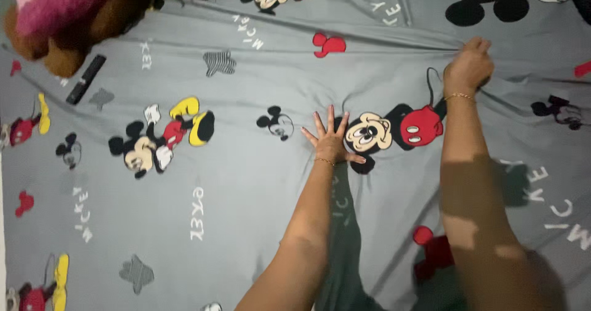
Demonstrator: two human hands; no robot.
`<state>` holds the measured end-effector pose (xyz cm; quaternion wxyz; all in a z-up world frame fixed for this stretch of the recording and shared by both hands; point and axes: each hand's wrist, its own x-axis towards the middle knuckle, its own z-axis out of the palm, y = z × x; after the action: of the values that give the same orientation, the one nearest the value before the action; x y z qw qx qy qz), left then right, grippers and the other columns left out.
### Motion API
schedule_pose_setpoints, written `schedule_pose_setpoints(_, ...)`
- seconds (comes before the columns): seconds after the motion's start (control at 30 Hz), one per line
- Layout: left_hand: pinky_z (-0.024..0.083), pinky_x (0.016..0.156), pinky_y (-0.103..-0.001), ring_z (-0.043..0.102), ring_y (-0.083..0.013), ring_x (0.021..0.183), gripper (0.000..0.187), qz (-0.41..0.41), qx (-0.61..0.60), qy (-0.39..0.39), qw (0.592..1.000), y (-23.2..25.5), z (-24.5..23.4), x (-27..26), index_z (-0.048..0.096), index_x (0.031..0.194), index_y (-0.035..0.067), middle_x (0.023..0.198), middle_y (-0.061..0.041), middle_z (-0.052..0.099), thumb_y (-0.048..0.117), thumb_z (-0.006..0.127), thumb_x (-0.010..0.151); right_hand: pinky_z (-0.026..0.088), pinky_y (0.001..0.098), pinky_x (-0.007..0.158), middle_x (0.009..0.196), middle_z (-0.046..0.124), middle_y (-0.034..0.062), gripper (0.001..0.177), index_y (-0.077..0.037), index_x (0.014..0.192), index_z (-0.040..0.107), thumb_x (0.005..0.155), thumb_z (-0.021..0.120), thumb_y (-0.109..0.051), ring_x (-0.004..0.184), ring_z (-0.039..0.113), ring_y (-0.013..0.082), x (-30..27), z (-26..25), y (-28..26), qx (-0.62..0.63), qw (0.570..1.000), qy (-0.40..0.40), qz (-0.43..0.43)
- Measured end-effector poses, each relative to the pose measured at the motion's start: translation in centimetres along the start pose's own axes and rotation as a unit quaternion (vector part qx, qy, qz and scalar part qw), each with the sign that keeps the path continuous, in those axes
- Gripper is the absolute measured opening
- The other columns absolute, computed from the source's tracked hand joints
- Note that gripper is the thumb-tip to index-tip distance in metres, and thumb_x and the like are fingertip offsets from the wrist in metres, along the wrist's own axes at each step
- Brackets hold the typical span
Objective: The person smooths a grey Mickey Mouse patterned bed sheet on a bed using both hands. They move a green teddy bear and a brown blanket aside to reach the sheet underneath, then continue smoothing the fabric across the surface.
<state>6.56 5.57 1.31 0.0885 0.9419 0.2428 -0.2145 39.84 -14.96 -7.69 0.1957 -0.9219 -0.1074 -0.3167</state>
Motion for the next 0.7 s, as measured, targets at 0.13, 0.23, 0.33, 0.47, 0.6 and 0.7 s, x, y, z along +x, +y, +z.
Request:
schedule_pose_setpoints(0.13,-0.011,0.104,-0.087,-0.025,-0.0477,0.152,0.163,0.013,-0.013,-0.009,1.0,-0.6,-1.4,3.3,0.002,0.163,0.041,0.171,-0.005,-0.023,0.08,0.088,0.03,0.053,0.0463,0.082,0.111,0.061,0.0075,0.005,-0.014,0.104,0.062,0.102,0.064,-0.019,0.095,0.065,0.0322,1.1,-1.1,-3.7,-0.049,0.988,0.126,-0.076)
schedule_pose_setpoints(0.23,-0.012,0.105,-0.087,-0.025,-0.0477,0.153,0.166,0.022,-0.035,0.007,0.999,-0.9,-2.4,6.0,0.002,0.164,0.04,0.172,-0.004,-0.02,0.079,0.089,0.028,0.053,0.0496,0.082,0.114,0.062,0.0137,0.017,-0.007,0.109,0.062,0.11,0.059,-0.024,0.094,0.066,0.034,2.6,0.2,-3.5,0.123,0.991,0.022,0.051)
schedule_pose_setpoints(0.33,-0.012,0.106,-0.086,-0.024,-0.0478,0.153,0.167,0.012,-0.055,0.017,0.998,-0.8,-2.9,8.7,0.002,0.165,0.04,0.172,-0.004,-0.019,0.079,0.089,0.027,0.052,0.056,0.075,0.107,0.065,0.0238,0.04,-0.001,0.105,0.065,0.098,0.07,-0.04,0.087,0.066,0.0428,3.2,2.0,-3.7,0.108,0.982,-0.146,0.055)
schedule_pose_setpoints(0.47,-0.012,0.107,-0.085,-0.025,-0.0498,0.152,0.17,0.002,-0.058,-0.006,0.998,-0.7,-4.2,12.1,-0.001,0.164,0.037,0.171,-0.009,-0.022,0.081,0.089,0.027,0.051,0.0573,0.068,0.099,0.068,0.0297,0.052,0.003,0.106,0.067,0.099,0.073,-0.048,0.086,0.067,0.0488,3.3,4.6,-4.3,0.006,0.949,-0.306,-0.08)
schedule_pose_setpoints(0.6,-0.01,0.106,-0.087,-0.025,-0.0509,0.151,0.171,0.004,-0.042,-0.013,0.999,-0.9,-5.5,14.6,-0.005,0.165,0.035,0.169,-0.014,-0.025,0.081,0.088,0.029,0.053,0.0543,0.076,0.096,0.073,0.0213,0.026,-0.001,0.103,0.07,0.109,0.061,-0.025,0.087,0.071,0.0394,3.9,8.0,-2.8,-0.031,0.934,-0.306,-0.182)
schedule_pose_setpoints(0.7,-0.009,0.105,-0.087,-0.027,-0.0495,0.151,0.172,0.002,-0.036,-0.056,0.998,-1.2,-6.6,16.3,-0.008,0.164,0.037,0.168,-0.013,-0.028,0.077,0.09,0.028,0.053,0.051,0.071,0.094,0.072,0.0234,0.023,0.002,0.105,0.07,0.105,0.061,-0.018,0.079,0.071,0.0373,7.2,10.0,-2.0,-0.098,0.957,-0.23,-0.148)
